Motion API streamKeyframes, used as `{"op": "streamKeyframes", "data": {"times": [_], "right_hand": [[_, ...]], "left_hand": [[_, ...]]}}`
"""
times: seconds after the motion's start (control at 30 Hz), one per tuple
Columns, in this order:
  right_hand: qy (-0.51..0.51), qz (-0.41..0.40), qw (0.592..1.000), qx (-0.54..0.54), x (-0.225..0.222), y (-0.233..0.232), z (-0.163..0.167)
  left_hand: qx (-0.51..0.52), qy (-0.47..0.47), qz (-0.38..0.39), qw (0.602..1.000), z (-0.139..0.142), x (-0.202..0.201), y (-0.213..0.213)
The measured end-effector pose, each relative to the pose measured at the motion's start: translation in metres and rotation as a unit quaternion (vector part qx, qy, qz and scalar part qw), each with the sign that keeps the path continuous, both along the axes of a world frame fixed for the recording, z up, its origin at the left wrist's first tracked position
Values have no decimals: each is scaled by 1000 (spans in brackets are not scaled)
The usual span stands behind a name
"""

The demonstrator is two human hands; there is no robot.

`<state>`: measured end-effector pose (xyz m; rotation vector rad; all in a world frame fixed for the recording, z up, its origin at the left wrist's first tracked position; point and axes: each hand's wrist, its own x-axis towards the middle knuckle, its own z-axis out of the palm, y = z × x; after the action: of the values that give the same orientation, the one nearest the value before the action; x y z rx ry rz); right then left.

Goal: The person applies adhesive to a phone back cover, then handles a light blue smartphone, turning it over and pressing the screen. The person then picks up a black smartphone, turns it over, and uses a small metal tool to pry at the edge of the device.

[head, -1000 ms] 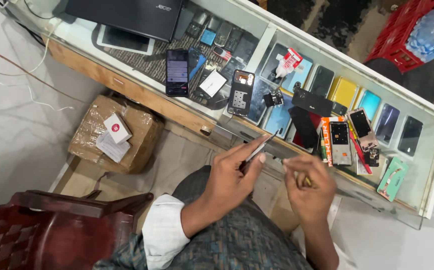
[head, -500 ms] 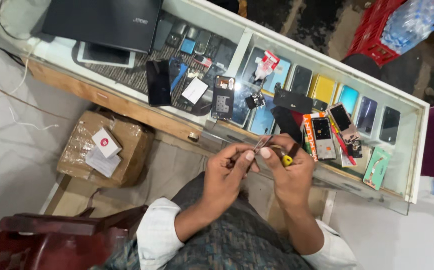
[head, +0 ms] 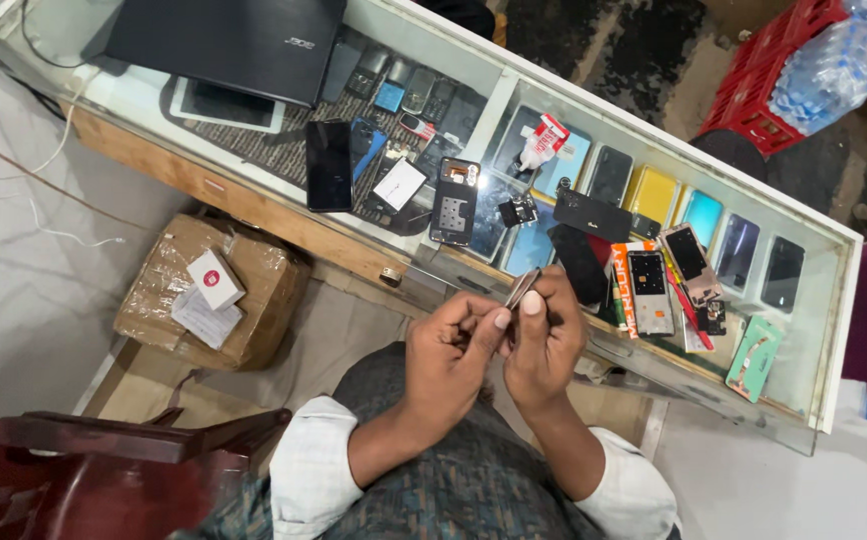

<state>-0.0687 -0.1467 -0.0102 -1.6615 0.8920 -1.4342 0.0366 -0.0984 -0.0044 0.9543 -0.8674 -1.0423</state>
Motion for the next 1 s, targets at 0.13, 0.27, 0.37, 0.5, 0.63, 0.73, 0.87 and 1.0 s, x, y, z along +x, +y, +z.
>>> {"op": "streamKeyframes", "data": {"times": [0.13, 0.27, 0.37, 0.5, 0.63, 0.73, 0.87, 1.0], "right_hand": [[-90, 61, 984, 141, -5, 3, -1], [-50, 51, 994, 78, -10, 4, -6], [-19, 19, 1000, 14, -9, 1, -11], [-10, 21, 1000, 2, -11, 0, -9], [-44, 12, 993, 107, -18, 4, -8], [-20, -23, 998, 63, -22, 5, -13], [-18, -33, 998, 58, -30, 2, -21], [-30, -17, 998, 56, -41, 4, -23]], "left_hand": [[44, 69, -27, 996, -3, 2, 2], [38, 89, -53, 994, -7, -3, 1], [53, 120, -71, 989, -8, -6, 0], [41, 105, -66, 991, -7, -6, -4], [30, 107, -72, 991, -7, -11, -5], [44, 109, -88, 989, -7, -16, -4], [58, 112, -105, 986, -9, -22, -8], [68, 145, -126, 979, -12, -26, -8]]}}
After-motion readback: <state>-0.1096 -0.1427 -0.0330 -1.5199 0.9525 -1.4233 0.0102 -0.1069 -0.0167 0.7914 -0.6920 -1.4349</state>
